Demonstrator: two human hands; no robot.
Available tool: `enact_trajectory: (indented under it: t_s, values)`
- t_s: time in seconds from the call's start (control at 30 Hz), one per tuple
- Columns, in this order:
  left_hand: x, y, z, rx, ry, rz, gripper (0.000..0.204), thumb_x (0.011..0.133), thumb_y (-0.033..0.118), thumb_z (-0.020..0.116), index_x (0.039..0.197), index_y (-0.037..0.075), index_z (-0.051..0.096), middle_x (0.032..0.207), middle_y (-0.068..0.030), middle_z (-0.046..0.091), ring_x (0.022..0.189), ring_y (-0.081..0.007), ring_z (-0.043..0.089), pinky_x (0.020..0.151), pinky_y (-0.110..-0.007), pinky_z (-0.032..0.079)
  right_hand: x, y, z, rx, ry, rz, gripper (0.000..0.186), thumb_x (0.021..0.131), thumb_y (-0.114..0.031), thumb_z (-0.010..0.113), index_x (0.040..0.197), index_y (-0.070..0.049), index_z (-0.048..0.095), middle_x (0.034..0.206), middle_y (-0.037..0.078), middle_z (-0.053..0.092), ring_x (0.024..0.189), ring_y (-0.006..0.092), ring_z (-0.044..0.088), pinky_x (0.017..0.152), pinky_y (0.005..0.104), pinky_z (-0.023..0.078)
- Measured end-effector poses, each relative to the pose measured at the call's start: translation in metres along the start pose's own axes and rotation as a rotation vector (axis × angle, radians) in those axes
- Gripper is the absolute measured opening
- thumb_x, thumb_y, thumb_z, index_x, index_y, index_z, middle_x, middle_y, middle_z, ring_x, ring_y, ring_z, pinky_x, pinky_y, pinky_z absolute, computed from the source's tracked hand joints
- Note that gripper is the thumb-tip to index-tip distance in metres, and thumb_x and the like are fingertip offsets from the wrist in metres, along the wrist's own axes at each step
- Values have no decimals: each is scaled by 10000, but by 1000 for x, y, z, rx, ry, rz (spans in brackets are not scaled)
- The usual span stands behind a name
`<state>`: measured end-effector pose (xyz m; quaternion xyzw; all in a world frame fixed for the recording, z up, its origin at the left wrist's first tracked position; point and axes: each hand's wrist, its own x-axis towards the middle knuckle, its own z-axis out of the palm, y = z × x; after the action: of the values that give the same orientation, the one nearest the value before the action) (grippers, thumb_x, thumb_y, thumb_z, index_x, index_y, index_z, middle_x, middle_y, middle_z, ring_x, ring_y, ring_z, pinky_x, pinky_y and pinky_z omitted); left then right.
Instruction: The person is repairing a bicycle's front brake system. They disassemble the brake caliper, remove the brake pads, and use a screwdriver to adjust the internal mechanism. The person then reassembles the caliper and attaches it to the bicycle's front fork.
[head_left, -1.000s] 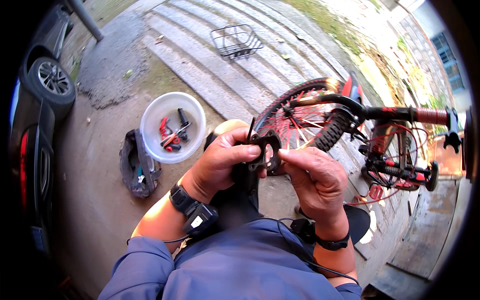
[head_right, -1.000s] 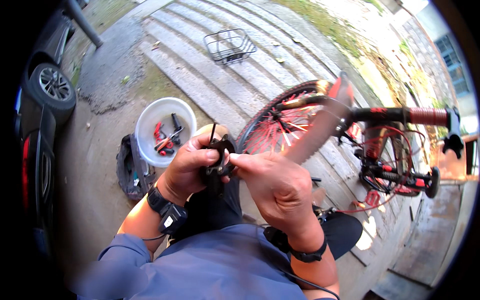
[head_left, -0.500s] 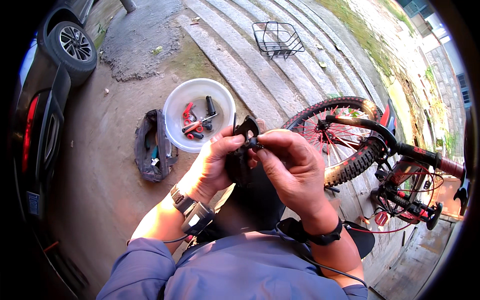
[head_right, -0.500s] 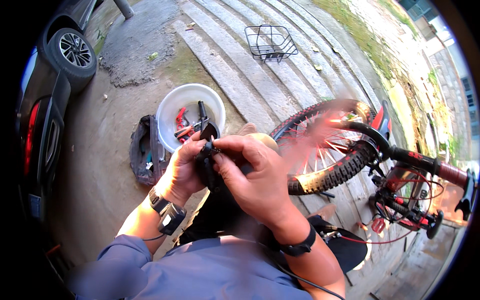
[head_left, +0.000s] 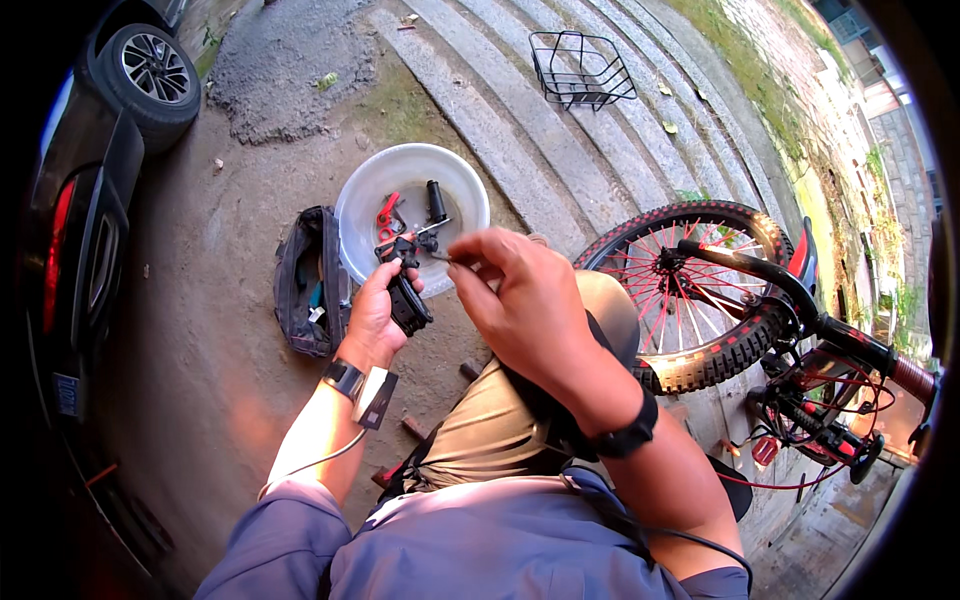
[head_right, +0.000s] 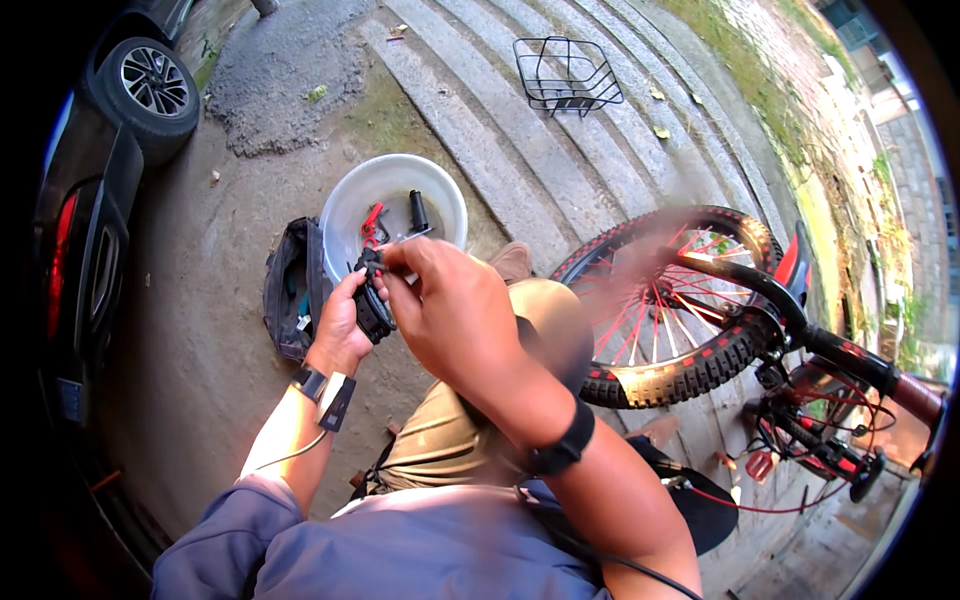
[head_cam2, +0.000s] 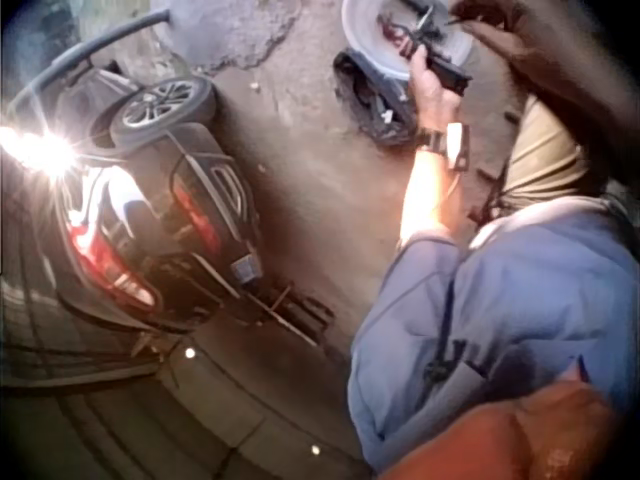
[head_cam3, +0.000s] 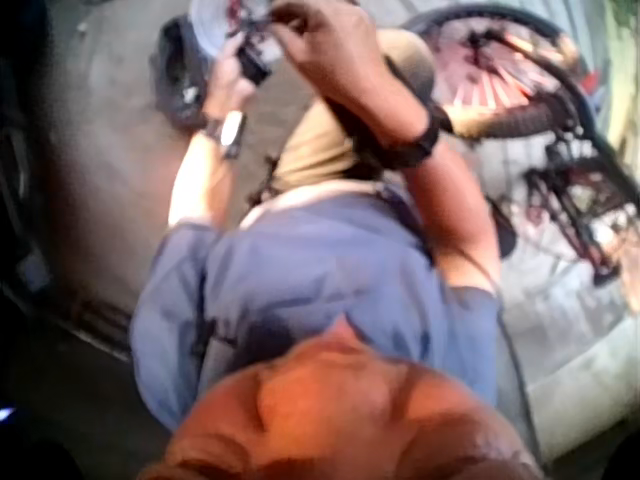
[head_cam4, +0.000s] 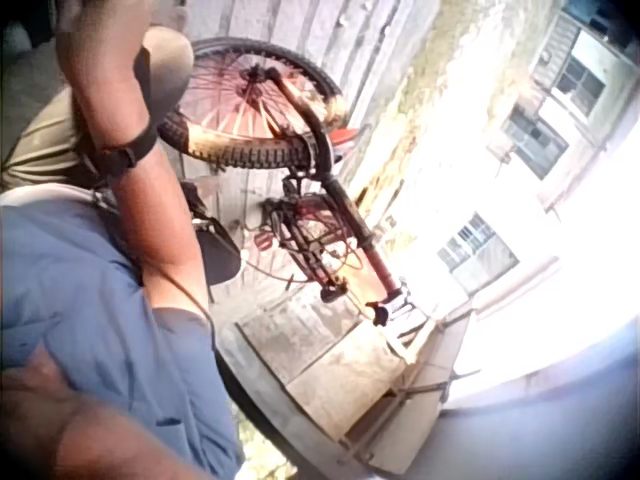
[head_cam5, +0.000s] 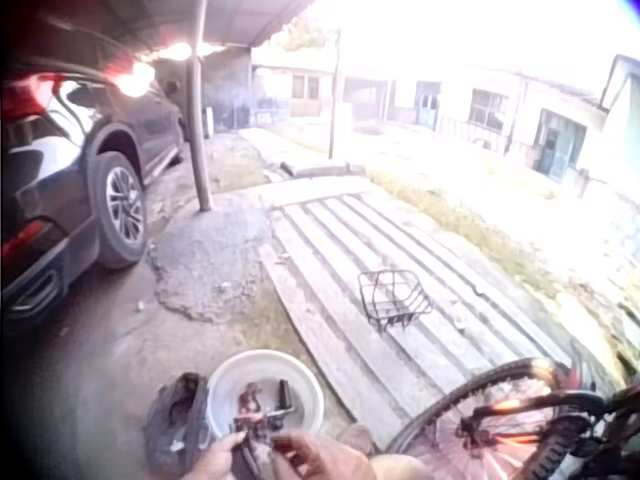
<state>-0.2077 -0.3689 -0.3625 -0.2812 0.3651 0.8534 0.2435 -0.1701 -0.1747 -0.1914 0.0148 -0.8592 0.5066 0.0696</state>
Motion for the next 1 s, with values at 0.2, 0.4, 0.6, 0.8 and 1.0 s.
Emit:
enact_trajectory:
  t_s: [0.2, 0.4, 0.6, 0.8, 1.0]
  values:
    - [36, -1, -27, 80, 123, 10, 222, 961, 183, 584, 1132, 45, 616, 878, -72, 669, 763, -196, 666, 704, -340, 579, 10, 12, 0, 133, -11, 148, 427, 853, -127, 727, 1247, -32, 591, 1036, 132, 695, 807, 208, 688, 708, 319, 546]
    - [55, -13, -49, 144, 208, -195, 224, 952, 141, 536, 1112, -15, 544, 881, -126, 659, 766, -238, 679, 651, -346, 570, 7, 14, -13, 323, -22, 230, 448, 917, -69, 687, 1326, -7, 515, 1070, 81, 654, 840, 80, 628, 709, 235, 513]
    - [82, -28, -61, 182, 294, -278, 195, 933, 165, 566, 1040, 2, 554, 871, -132, 655, 680, -235, 666, 544, -311, 547, 2, 7, -16, 403, -51, 259, 484, 921, -50, 672, 1361, -22, 473, 1107, 95, 617, 847, 83, 621, 712, 229, 508]
    - [110, -43, -95, 272, 324, -347, 168, 929, 119, 529, 1033, -4, 578, 937, -112, 678, 738, -195, 680, 508, -283, 469, -1, 9, -20, 508, 25, 241, 477, 928, -42, 656, 1367, -47, 467, 1131, 92, 603, 872, 104, 637, 730, 235, 515]
    - [96, -36, -83, 305, 420, -270, 167, 936, 120, 506, 1018, 1, 589, 951, -100, 681, 780, -196, 680, 534, -292, 479, -10, 1, -41, 605, 92, 259, 419, 954, -62, 611, 1353, -37, 485, 1139, 99, 608, 867, 129, 659, 701, 214, 486]
